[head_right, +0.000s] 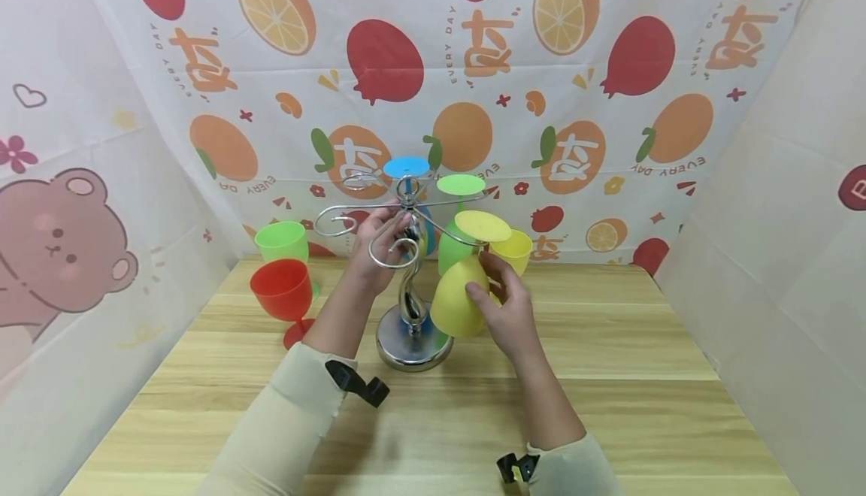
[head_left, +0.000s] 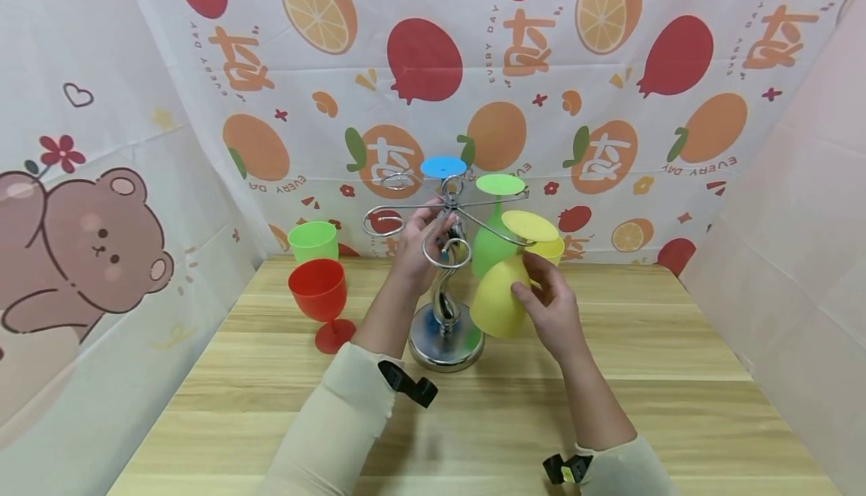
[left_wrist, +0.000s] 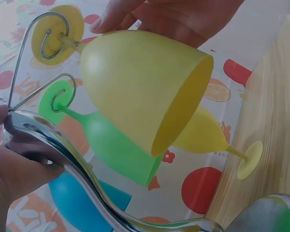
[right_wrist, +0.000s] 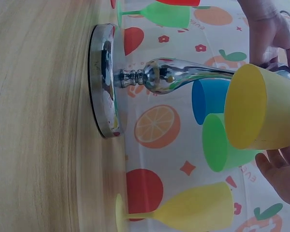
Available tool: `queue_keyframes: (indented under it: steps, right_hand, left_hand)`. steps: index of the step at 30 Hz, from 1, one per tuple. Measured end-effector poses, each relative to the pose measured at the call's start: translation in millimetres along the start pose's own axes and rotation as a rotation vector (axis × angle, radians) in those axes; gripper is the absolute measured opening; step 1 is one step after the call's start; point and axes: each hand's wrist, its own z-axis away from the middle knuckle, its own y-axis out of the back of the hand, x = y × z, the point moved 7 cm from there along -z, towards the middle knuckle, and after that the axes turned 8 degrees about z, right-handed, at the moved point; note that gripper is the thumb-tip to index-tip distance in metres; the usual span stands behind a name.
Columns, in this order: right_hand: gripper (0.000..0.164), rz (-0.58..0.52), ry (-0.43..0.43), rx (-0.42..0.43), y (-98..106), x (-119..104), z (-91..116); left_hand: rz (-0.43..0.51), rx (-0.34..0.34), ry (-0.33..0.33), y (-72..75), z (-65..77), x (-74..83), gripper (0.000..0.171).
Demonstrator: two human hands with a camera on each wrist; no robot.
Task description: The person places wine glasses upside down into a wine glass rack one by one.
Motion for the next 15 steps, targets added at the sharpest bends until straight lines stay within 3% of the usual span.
queue_keyframes:
  steps: [8,15]
  right_hand:
    - [0.049,0.01,-0.006,0.005,1.4,0.7,0.4]
    - [0.049,0.01,0.0,0.009,2.4,-0.2,1.5]
  left_hand:
    - [0.011,0.017,-0.003,0.7,-0.8,-1.1,0.045]
    - [-0.008,0.025,-0.057,0.7,-1.3,-1.9,0.041]
